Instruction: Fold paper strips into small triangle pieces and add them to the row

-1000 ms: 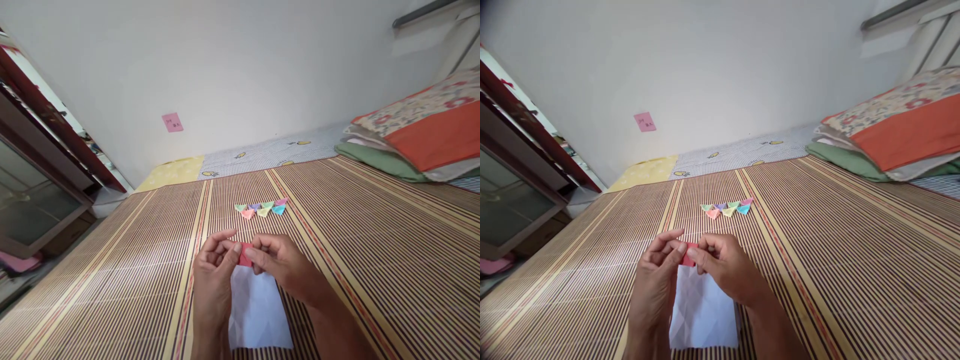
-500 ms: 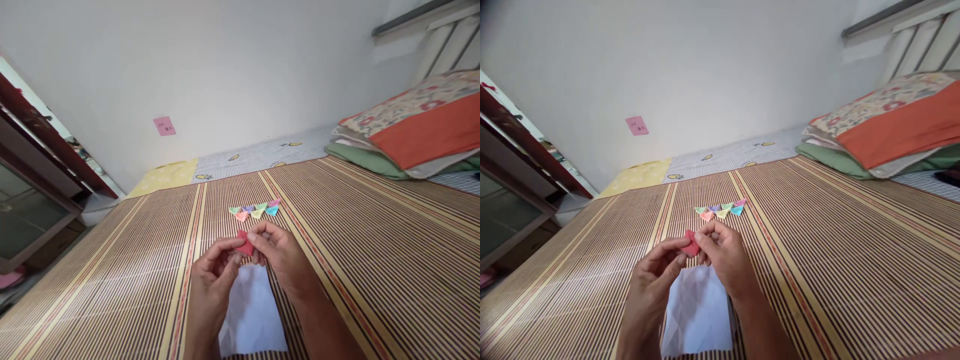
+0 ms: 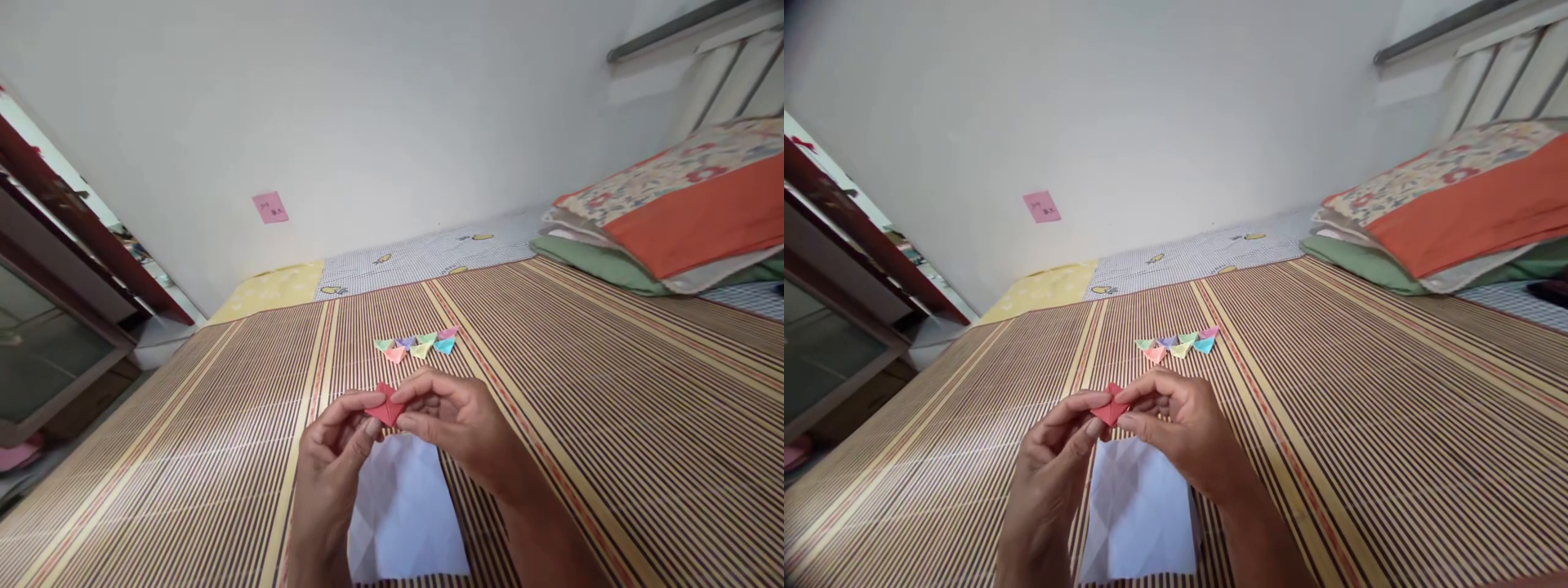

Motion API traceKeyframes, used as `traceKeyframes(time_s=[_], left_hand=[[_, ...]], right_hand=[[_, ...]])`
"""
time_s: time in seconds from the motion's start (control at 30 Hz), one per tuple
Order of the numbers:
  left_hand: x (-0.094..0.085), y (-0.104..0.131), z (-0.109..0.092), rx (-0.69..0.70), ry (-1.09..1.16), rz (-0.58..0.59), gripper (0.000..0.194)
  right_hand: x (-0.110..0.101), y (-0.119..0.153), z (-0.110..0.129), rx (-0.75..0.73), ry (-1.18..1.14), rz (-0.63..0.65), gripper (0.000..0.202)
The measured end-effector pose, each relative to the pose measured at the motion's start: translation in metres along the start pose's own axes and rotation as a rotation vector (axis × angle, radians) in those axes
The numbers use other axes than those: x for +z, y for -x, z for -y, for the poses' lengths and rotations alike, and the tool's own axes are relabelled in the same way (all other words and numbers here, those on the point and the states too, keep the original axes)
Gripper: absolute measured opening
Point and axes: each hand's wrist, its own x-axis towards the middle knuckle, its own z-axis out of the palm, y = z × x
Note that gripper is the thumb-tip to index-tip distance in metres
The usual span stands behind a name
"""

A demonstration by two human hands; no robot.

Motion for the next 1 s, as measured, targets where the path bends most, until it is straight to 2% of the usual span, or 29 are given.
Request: traceKeyframes(time_s=[0.2, 0.6, 0.83, 1.0], left_hand=[[0.001, -0.001, 0.0, 0.0, 0.02, 0.026, 0.016], [0.001, -0.003, 0.007, 0.011, 0.033, 0.056, 0.011], [0.012, 0.001, 0.006, 0.051, -0.027, -0.081, 0.008], [0.016, 0.002, 0.002, 0.065, -0.041, -0.12, 0.01]], right_hand=[[0.003, 0.001, 0.005, -0.055, 0.137, -0.021, 0.01], [0.004, 0.002, 0.009, -0.075, 0.261, -0.044, 0.008], [0.008, -0.001, 0.007, -0.126, 0.292, -0.074, 0.013], [0.013, -0.001, 0.006, -0.129, 0.31, -0.11, 0.018]])
